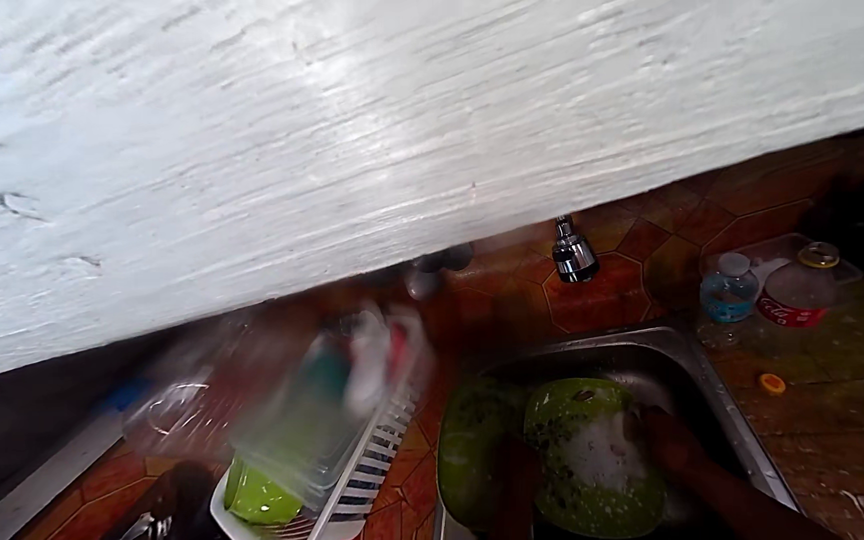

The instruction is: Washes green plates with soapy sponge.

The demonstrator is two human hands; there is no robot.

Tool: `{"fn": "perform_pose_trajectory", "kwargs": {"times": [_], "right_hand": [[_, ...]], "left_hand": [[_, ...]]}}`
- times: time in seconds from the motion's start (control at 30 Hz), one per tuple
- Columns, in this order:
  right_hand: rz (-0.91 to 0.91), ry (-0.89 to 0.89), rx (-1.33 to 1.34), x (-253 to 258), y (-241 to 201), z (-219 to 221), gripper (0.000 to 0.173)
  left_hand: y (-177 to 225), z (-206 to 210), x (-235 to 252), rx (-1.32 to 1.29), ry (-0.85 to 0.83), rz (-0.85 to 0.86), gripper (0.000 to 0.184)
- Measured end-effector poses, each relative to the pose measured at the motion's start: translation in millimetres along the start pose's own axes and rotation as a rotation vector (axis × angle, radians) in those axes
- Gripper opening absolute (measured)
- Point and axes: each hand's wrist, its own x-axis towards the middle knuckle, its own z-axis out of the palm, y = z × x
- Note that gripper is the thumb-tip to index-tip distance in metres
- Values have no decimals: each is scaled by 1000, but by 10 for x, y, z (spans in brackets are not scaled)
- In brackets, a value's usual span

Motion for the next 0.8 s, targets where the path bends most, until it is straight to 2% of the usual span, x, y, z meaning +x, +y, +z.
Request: {"fn": "perform_pose_trajectory", "kwargs": {"times": [0.1, 0.2, 0.33, 0.4, 0.5, 0.6, 0.67, 0.73, 0.8], "right_hand": [[2, -6, 16, 0, -19, 3, 48], [-6, -14, 67, -3, 24, 1, 52], [-9, 13, 82, -136, -18, -226, 60], [-72, 53, 123, -322, -145, -423, 73], [-258, 21, 248, -580, -420, -571, 80], [-474, -89, 299, -710, -737, -346, 59], [-616, -151, 312, -722, -892, -25, 45], [-702, -172, 273, -666, -975, 293, 38], [-752, -155, 215, -580, -1008, 489, 38]], "left_hand": [[-13, -24, 37, -131, 39, 28, 42], [-60, -13, 107, -264, -32, 56, 55], [-255, 74, 165, -479, -73, 64, 59], [-326, 141, 167, -523, -60, 81, 59], [-308, 179, 95, -563, -37, 58, 67], [-246, 167, 14, -659, -2, 13, 72], [-233, 193, -55, -875, 13, 31, 66], [-153, 189, -137, -1022, 11, -18, 63], [-108, 164, -223, -1025, -15, -20, 63]]}}
